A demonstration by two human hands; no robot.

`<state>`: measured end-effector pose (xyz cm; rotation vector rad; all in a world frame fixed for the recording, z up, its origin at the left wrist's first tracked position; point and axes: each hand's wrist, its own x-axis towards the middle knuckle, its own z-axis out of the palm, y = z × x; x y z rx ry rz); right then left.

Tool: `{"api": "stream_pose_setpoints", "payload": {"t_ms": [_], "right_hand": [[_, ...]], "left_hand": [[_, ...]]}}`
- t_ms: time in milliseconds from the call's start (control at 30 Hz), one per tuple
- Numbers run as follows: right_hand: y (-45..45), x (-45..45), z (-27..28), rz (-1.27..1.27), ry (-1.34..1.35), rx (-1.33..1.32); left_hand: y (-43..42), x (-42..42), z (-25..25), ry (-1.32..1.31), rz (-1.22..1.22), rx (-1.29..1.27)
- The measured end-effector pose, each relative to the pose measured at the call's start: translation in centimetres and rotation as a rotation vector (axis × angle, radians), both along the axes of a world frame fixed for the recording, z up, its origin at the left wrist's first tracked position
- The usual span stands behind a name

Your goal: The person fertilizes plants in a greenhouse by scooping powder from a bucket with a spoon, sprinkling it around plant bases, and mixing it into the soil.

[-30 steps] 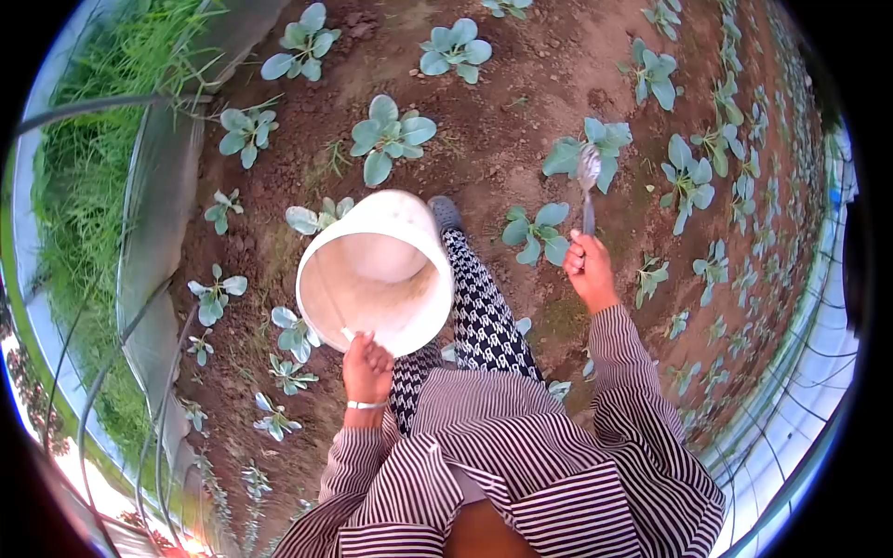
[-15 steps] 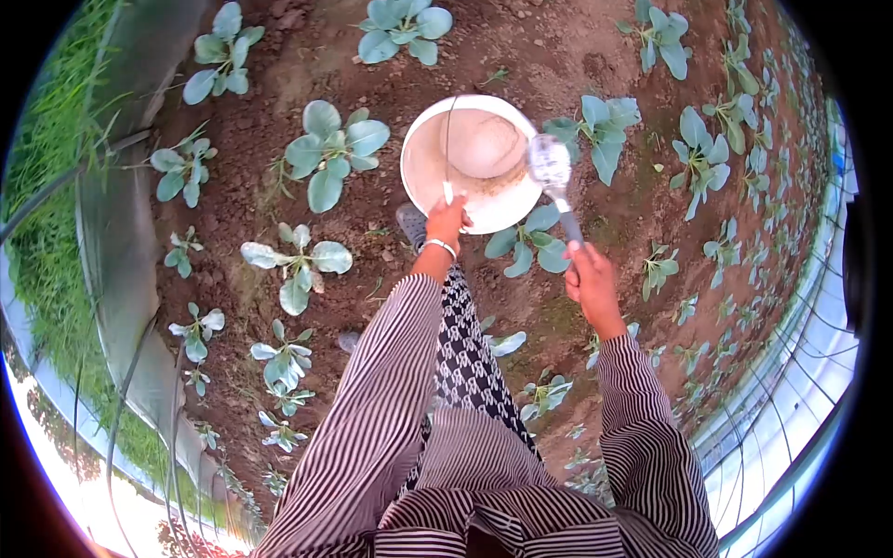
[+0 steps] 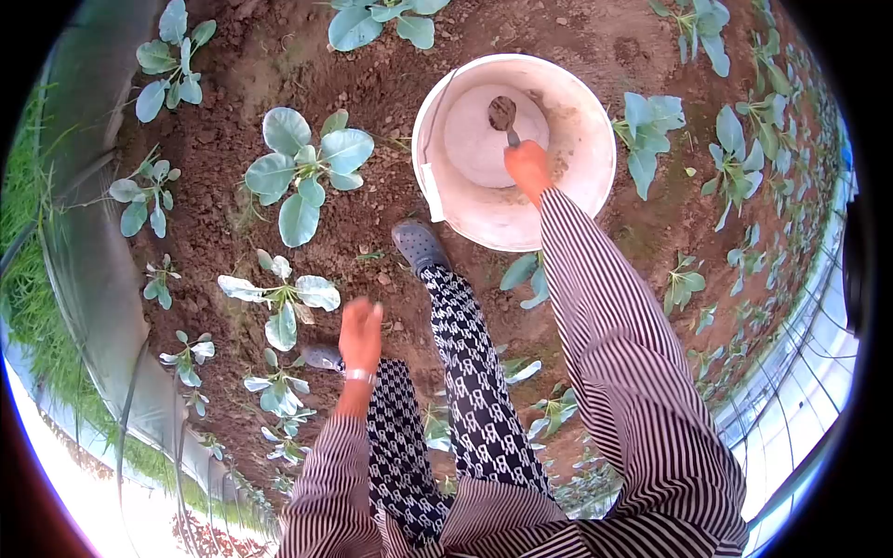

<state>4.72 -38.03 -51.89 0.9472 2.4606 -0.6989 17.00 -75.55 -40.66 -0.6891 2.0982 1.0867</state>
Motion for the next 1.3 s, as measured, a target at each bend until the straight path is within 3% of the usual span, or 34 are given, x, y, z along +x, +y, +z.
{"api": "stream_pose_setpoints", "payload": {"t_ms": [67, 167, 233, 300, 400, 500, 533, 733, 967, 1133, 1300], "right_hand": [[-0.2, -0.2, -4.7, 0.182, 0.118, 0.067], [-3.7, -1.7, -5.9, -0.186, 0.148, -0.003], [-3.1, -0.5, -9.8, -0.523, 0.087, -0.325], [-3.8, -0.3, -6.3, -0.973, 0.165, -0.756], [-3.0, 1.2, -3.6, -1.085, 0.160, -0.937], [-2.6, 2.4, -0.5, -1.106, 0.175, -1.050], [-2.6, 2.7, 0.5, -1.118, 0.204, -1.070], [-2.7, 5.3, 7.0, -1.164, 0.349, -1.111], [-5.2, 8.2, 14.2, -1.055, 0.408, -1.072], [-9.5, 7.9, 20.1, -0.993, 0.404, -1.055], [-15.1, 5.0, 20.6, -1.018, 0.317, -1.306]], "left_hand": [[-4.6, 4.3, 2.5, -0.054, -0.106, -0.201], [-12.3, 11.1, 4.3, -0.213, -0.047, -0.294], [-15.3, 13.9, 5.4, -0.240, 0.012, -0.313], [-17.4, 15.8, 6.0, -0.198, 0.042, -0.275], [-17.9, 16.4, 6.6, -0.286, 0.127, -0.256], [-17.7, 15.8, 6.3, -0.254, 0.036, -0.217], [-17.1, 14.9, 6.5, -0.290, 0.169, -0.122], [-16.9, 13.3, 7.1, -0.241, 0.183, -0.048], [-20.6, 15.6, 6.9, -0.108, 0.037, -0.214], [-22.2, 17.7, 8.1, -0.181, -0.014, -0.300], [-22.0, 18.8, 8.8, -0.222, -0.079, -0.314]]}}
